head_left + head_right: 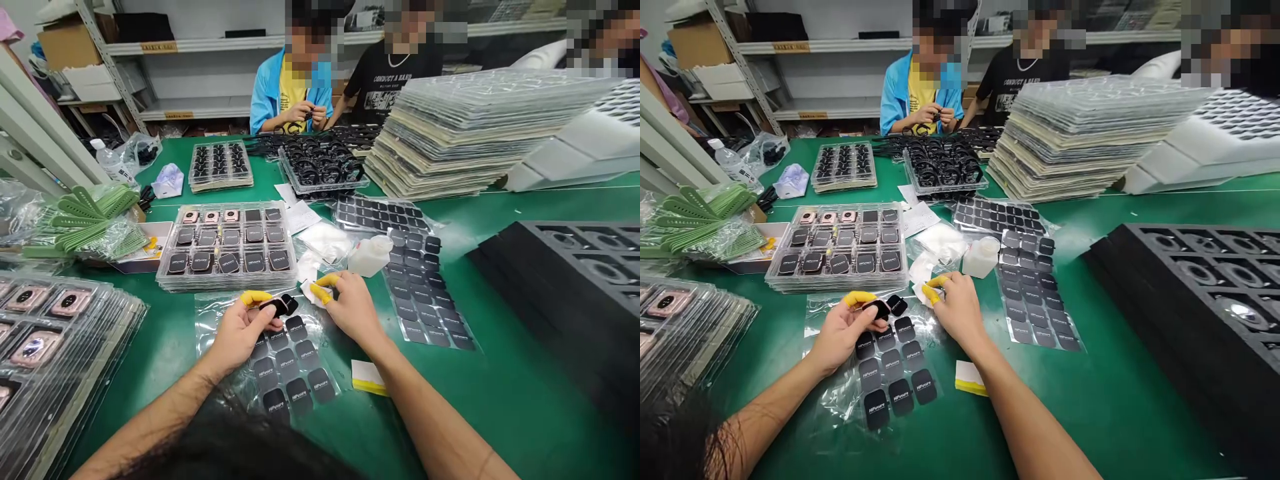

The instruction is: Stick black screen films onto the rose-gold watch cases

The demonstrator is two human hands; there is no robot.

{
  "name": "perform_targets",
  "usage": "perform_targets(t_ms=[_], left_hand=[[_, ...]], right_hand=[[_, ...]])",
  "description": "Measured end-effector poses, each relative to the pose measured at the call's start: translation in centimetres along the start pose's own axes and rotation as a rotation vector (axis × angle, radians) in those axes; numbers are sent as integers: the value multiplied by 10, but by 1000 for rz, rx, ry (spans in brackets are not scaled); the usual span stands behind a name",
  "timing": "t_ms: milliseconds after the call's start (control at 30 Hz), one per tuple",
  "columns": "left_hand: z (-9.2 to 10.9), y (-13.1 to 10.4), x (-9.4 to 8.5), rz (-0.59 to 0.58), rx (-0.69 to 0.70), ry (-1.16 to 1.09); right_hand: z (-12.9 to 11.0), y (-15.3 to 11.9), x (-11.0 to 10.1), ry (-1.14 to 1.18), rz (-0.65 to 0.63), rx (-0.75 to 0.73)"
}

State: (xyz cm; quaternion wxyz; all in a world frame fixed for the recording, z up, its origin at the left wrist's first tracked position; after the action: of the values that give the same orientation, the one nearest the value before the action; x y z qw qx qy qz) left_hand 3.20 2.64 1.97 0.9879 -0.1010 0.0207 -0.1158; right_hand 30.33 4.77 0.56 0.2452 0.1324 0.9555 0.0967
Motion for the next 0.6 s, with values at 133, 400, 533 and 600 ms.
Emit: perform_targets(t_ms=[133,400,533,600], left_hand=[[-6,-1,3,-13,41,109],[0,-8,2,124,334,440],[4,-12,0,204,484,537],[5,-13,0,230,526,558]], right_hand=[[-11,-7,-4,285,50,-20],[-61,-54,36,591,-56,-206],[-58,-63,54,702,-76,-35],[-58,-64,57,757,-90,-18]])
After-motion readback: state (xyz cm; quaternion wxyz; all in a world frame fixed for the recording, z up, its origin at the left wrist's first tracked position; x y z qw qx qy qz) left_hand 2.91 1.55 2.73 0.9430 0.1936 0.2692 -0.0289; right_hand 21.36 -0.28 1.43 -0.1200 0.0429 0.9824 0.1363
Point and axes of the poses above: each hand's wrist, its own y-axis towards the middle knuckle, its own x-axis out of the palm, z = x × y, the point moved 5 cm from there along y, towards the middle knuckle, and after that the axes turned 15 degrees about y, right-handed, at the moved point
